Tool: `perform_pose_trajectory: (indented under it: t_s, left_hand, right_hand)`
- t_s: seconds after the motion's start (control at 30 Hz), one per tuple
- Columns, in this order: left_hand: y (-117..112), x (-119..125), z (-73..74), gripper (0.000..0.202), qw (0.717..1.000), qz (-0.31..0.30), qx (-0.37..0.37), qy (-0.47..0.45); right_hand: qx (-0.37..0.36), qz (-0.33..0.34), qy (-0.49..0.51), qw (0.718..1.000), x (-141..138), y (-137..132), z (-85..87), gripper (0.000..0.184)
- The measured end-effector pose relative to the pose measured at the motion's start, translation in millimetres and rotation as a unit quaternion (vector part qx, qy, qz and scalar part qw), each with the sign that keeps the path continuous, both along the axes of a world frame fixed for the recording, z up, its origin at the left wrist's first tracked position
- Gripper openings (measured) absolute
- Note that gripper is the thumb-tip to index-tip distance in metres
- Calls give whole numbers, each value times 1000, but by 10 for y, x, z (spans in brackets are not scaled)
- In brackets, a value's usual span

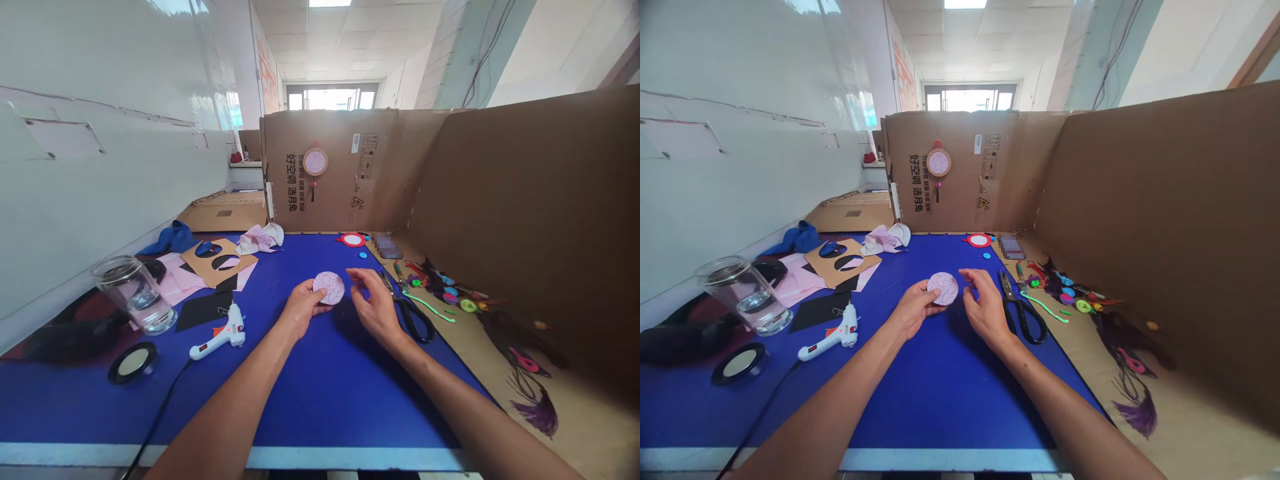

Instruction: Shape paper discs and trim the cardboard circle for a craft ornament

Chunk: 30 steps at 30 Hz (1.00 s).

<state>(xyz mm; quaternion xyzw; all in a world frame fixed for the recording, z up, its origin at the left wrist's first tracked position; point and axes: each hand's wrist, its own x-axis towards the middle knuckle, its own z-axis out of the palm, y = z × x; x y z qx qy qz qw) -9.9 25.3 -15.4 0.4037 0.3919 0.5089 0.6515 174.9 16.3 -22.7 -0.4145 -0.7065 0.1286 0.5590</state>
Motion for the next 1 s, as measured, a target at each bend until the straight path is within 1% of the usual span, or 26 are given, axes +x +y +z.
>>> perform_pose_trajectory:
  t_s: [0.03, 0.07, 0.13, 0.2, 0.27, 0.33, 0.4, 0.53, 0.6, 0.7, 0.87, 1.0]
  left_hand:
    - [1, -3, -1, 28, 1000, -2, 4, 11]
    - [1, -6, -4, 30, 1000, -5, 8, 20]
    - [1, -12, -12, 34, 999, -8, 18, 36]
    - [3, -17, -20, 38, 998, -14, 30, 52]
    - [4, -16, -23, 42, 997, -21, 38, 66]
    - [4, -9, -22, 43, 996, -25, 39, 72]
    - [3, -4, -22, 42, 996, -20, 35, 76]
    - [12, -15, -34, 38, 995, 17, 25, 98]
    - [18, -20, -44, 37, 993, 28, 27, 110]
    - [9, 0, -49, 34, 991, 24, 39, 124]
    - [-28, 70, -37, 32, 992, 4, 36, 118]
    - [-29, 66, -37, 32, 993, 39, 38, 108]
  right_hand:
    - [-42, 5, 38, 998, 11, 17, 5, 33]
    - [-86, 17, 72, 994, 20, 37, 6, 34]
    - [-168, 51, 126, 976, 28, 81, -9, 44]
    - [-223, 89, 165, 957, 22, 123, -40, 53]
    - [-250, 122, 185, 943, 9, 152, -72, 52]
    - [-265, 140, 190, 935, -3, 164, -93, 44]
    - [-276, 143, 194, 931, -7, 165, -100, 40]
    - [-293, 141, 198, 925, 3, 155, -100, 41]
    - [-287, 140, 180, 930, 8, 151, -100, 42]
    - [-272, 132, 163, 939, 17, 145, -93, 42]
    - [-281, 127, 183, 934, 53, 133, -40, 43]
    - [-307, 151, 155, 927, 59, 111, -25, 44]
